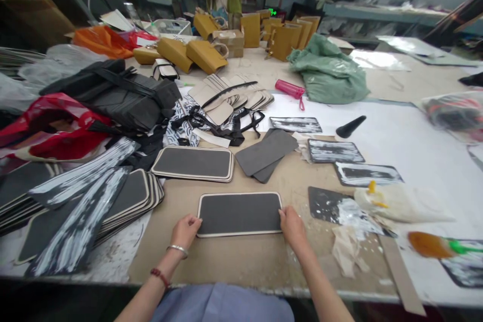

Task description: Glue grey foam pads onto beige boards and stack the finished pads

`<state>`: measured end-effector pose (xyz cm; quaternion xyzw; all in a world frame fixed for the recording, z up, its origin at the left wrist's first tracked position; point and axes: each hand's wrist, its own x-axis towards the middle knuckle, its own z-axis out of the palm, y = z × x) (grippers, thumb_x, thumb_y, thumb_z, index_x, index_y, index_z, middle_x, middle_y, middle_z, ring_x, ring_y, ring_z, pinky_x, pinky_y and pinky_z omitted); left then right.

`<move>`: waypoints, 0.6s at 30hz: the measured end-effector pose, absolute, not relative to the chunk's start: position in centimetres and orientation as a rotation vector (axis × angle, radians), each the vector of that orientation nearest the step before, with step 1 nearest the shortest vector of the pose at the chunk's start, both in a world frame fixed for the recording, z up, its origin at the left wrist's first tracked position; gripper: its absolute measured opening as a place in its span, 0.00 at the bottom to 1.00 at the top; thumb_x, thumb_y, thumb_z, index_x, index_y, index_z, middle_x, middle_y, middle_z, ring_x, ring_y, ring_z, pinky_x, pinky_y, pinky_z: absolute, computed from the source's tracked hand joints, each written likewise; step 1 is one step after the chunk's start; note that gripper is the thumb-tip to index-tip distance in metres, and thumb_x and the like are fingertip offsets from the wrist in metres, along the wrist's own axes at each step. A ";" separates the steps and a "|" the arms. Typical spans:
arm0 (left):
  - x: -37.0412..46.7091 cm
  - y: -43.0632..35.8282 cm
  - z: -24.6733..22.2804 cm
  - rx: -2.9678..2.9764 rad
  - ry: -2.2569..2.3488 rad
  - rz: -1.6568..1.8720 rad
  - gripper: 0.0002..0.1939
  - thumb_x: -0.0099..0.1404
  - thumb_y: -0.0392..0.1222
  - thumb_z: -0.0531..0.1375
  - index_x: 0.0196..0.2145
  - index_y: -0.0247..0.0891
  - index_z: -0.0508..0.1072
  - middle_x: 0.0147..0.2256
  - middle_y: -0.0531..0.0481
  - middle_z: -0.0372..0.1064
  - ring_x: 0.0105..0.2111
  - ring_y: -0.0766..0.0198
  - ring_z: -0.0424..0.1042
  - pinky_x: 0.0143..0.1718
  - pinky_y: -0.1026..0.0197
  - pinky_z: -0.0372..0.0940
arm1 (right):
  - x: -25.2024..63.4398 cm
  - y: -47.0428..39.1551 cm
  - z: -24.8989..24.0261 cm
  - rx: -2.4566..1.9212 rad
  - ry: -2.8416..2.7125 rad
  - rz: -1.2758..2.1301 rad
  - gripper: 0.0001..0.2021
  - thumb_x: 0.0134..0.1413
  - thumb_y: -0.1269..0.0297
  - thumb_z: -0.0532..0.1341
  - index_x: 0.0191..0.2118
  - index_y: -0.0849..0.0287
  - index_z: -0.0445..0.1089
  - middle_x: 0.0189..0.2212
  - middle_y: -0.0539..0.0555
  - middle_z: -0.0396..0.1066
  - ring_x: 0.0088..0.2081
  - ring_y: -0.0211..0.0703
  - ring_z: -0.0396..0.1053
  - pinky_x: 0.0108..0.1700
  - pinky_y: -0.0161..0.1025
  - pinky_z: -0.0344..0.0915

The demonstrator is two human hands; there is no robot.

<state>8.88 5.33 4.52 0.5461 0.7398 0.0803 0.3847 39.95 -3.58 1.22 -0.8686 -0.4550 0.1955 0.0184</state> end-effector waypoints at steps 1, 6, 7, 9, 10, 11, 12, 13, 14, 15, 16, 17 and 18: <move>8.9 5.3 4.5 1.392 1.889 0.203 0.10 0.52 0.38 0.56 0.15 0.38 0.64 0.16 0.55 0.64 0.21 0.66 0.63 0.26 0.66 0.54 | 39.9 -3.5 1.2 -2.700 -1.414 0.609 0.09 0.59 0.64 0.51 0.30 0.60 0.63 0.27 0.55 0.69 0.31 0.41 0.66 0.29 0.33 0.52; 9.0 5.3 4.6 1.395 1.904 0.200 0.11 0.53 0.36 0.56 0.15 0.38 0.63 0.16 0.55 0.63 0.21 0.67 0.63 0.26 0.67 0.54 | 40.0 -3.4 1.3 -2.709 -1.419 0.623 0.10 0.59 0.63 0.50 0.31 0.60 0.63 0.28 0.56 0.69 0.31 0.42 0.67 0.29 0.34 0.52; 9.0 5.4 4.5 1.393 1.907 0.197 0.11 0.53 0.36 0.56 0.15 0.38 0.63 0.16 0.56 0.63 0.21 0.67 0.63 0.26 0.67 0.54 | 40.0 -3.4 1.4 -2.709 -1.419 0.627 0.10 0.59 0.63 0.50 0.31 0.60 0.63 0.28 0.56 0.69 0.31 0.42 0.67 0.29 0.34 0.52; 9.1 5.4 4.5 1.390 1.913 0.190 0.12 0.54 0.35 0.57 0.15 0.38 0.63 0.16 0.56 0.63 0.21 0.68 0.63 0.26 0.67 0.54 | 40.0 -3.4 1.4 -2.707 -1.420 0.640 0.10 0.59 0.63 0.50 0.31 0.60 0.63 0.27 0.55 0.69 0.30 0.42 0.67 0.29 0.34 0.53; 9.1 5.4 4.4 1.390 1.914 0.187 0.12 0.54 0.35 0.57 0.15 0.38 0.63 0.16 0.56 0.63 0.21 0.68 0.63 0.26 0.67 0.54 | 40.0 -3.4 1.5 -2.706 -1.419 0.646 0.10 0.59 0.63 0.50 0.31 0.60 0.63 0.26 0.55 0.69 0.30 0.42 0.67 0.29 0.34 0.53; 9.1 5.3 4.4 1.390 1.914 0.184 0.12 0.54 0.35 0.57 0.15 0.37 0.63 0.17 0.56 0.63 0.21 0.68 0.63 0.26 0.68 0.54 | 40.0 -3.3 1.5 -2.706 -1.417 0.649 0.10 0.58 0.62 0.50 0.31 0.60 0.63 0.26 0.55 0.69 0.29 0.43 0.67 0.28 0.34 0.53; 9.1 5.3 4.4 1.391 1.915 0.181 0.11 0.54 0.34 0.57 0.16 0.37 0.63 0.17 0.55 0.63 0.22 0.68 0.63 0.26 0.68 0.54 | 40.0 -3.3 1.5 -2.707 -1.414 0.651 0.10 0.58 0.62 0.50 0.31 0.60 0.64 0.25 0.55 0.69 0.29 0.43 0.67 0.28 0.34 0.53; 9.1 5.3 4.3 1.394 1.916 0.178 0.11 0.54 0.34 0.57 0.16 0.37 0.63 0.18 0.55 0.64 0.22 0.68 0.63 0.26 0.68 0.54 | 40.0 -3.3 1.5 -2.706 -1.411 0.653 0.10 0.58 0.62 0.50 0.31 0.60 0.64 0.25 0.55 0.69 0.29 0.43 0.67 0.28 0.34 0.53; 9.1 5.3 4.3 1.397 1.920 0.175 0.11 0.54 0.34 0.57 0.16 0.37 0.64 0.18 0.55 0.64 0.22 0.68 0.63 0.26 0.68 0.54 | 40.0 -3.3 1.5 -2.705 -1.411 0.653 0.10 0.58 0.62 0.50 0.31 0.61 0.64 0.25 0.55 0.69 0.29 0.43 0.67 0.29 0.34 0.54; 9.1 5.3 4.3 1.400 1.925 0.172 0.11 0.54 0.34 0.57 0.17 0.37 0.64 0.18 0.55 0.65 0.22 0.68 0.64 0.26 0.68 0.54 | 40.0 -3.2 1.5 -2.703 -1.415 0.647 0.10 0.57 0.63 0.50 0.31 0.61 0.64 0.25 0.55 0.69 0.29 0.43 0.67 0.29 0.34 0.54; 9.1 5.3 4.3 1.404 1.931 0.169 0.11 0.54 0.34 0.57 0.17 0.37 0.64 0.19 0.54 0.65 0.22 0.68 0.64 0.26 0.68 0.54 | 40.0 -3.2 1.5 -2.700 -1.424 0.638 0.10 0.57 0.63 0.51 0.31 0.60 0.65 0.25 0.55 0.69 0.29 0.43 0.67 0.29 0.34 0.54; 9.1 5.3 4.4 1.409 1.935 0.167 0.10 0.54 0.34 0.57 0.17 0.37 0.64 0.19 0.54 0.65 0.22 0.68 0.64 0.27 0.68 0.54 | 40.0 -3.2 1.5 -2.699 -1.433 0.627 0.09 0.57 0.63 0.51 0.31 0.60 0.65 0.25 0.55 0.69 0.29 0.43 0.67 0.29 0.35 0.54; 9.1 5.2 4.4 1.416 1.939 0.165 0.10 0.55 0.34 0.57 0.17 0.37 0.64 0.19 0.54 0.65 0.22 0.68 0.64 0.27 0.68 0.54 | 40.0 -3.3 1.5 -2.698 -1.441 0.617 0.09 0.57 0.63 0.51 0.31 0.60 0.65 0.25 0.55 0.69 0.29 0.43 0.67 0.29 0.35 0.54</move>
